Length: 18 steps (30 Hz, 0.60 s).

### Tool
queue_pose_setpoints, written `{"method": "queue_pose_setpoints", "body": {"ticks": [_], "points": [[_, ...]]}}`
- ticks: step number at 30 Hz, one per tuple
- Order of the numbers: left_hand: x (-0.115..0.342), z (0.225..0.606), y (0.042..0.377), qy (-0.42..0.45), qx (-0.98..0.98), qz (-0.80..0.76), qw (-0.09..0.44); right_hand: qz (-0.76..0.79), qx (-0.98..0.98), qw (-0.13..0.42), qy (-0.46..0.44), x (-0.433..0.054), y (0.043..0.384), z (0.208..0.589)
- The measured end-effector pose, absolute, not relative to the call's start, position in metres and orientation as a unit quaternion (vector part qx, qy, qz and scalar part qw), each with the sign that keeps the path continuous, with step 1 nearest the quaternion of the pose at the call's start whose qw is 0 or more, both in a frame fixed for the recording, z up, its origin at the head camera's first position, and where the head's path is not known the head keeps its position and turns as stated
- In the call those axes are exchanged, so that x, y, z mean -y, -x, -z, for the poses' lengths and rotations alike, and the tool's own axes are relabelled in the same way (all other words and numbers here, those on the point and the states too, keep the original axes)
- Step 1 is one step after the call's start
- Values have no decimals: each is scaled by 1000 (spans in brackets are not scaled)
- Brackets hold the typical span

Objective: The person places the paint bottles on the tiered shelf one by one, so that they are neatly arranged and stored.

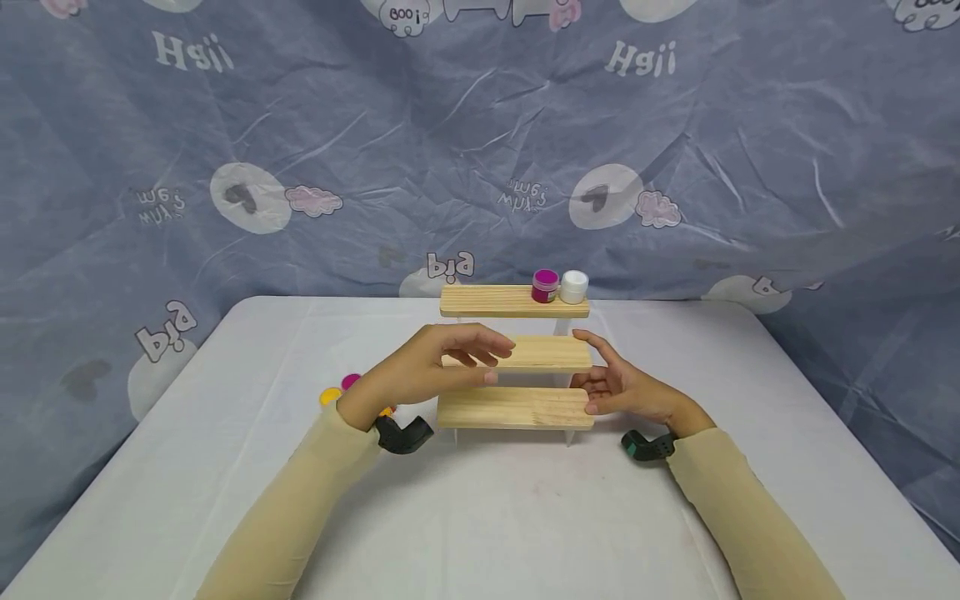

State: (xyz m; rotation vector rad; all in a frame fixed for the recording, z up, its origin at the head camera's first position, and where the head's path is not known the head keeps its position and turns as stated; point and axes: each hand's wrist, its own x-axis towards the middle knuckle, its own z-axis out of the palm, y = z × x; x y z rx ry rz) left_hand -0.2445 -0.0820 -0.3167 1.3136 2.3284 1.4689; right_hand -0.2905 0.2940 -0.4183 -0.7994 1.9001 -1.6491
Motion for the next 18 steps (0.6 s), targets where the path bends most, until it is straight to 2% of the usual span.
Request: {"method": "queue_pose_setpoints", "body": {"ticks": [8,18], "points": [[121,351,231,-385,-777,-498,4,603,-700,248,293,-294,291,418],[179,385,224,-260,-823,-505,-17,607,-693,246,300,-294,290,418]]}}
